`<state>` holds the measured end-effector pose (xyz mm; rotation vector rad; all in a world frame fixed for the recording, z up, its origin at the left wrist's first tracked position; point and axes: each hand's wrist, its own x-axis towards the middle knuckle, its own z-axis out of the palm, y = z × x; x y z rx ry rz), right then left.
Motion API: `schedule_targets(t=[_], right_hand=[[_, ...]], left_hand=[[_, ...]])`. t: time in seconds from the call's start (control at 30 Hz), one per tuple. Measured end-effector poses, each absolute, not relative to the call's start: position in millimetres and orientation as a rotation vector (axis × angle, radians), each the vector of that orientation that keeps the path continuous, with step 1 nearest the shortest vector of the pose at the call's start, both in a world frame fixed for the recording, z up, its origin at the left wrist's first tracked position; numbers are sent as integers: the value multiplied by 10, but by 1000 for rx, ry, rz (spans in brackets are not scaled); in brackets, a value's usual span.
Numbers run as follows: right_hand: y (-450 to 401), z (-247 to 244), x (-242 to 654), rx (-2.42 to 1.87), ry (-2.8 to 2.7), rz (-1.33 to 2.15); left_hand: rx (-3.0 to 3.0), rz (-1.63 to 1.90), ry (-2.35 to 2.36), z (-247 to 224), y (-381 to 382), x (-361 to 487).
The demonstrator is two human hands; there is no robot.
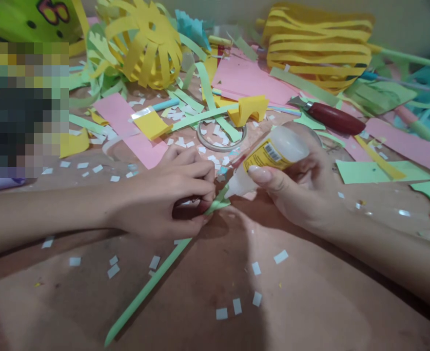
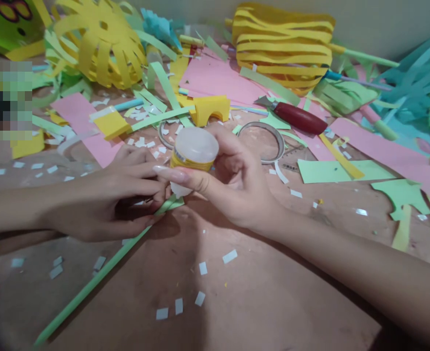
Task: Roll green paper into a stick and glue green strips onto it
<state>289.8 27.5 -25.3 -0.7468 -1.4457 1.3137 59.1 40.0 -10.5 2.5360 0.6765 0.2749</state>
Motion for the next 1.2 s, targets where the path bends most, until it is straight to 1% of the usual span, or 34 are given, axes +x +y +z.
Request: schedule_targets(t=[0.23, 0.5, 0.77, 1.03, 1.2], right_hand=[[280, -194, 2884, -795, -1501, 1250], [285, -238, 2875, -723, -1428, 1361], [281, -261, 2905, -803, -1402, 1363], [286, -274, 2909, -835, -1417, 1291], [311, -246, 2894, -817, -1419, 1354]], left_hand=[[2532, 299, 672, -122, 404, 591], [2506, 314, 660, -115, 401, 595], [2514, 329, 648, -116, 398, 590], [2505, 318, 672, -119, 392, 596], [2519, 298, 687, -112, 390, 596]])
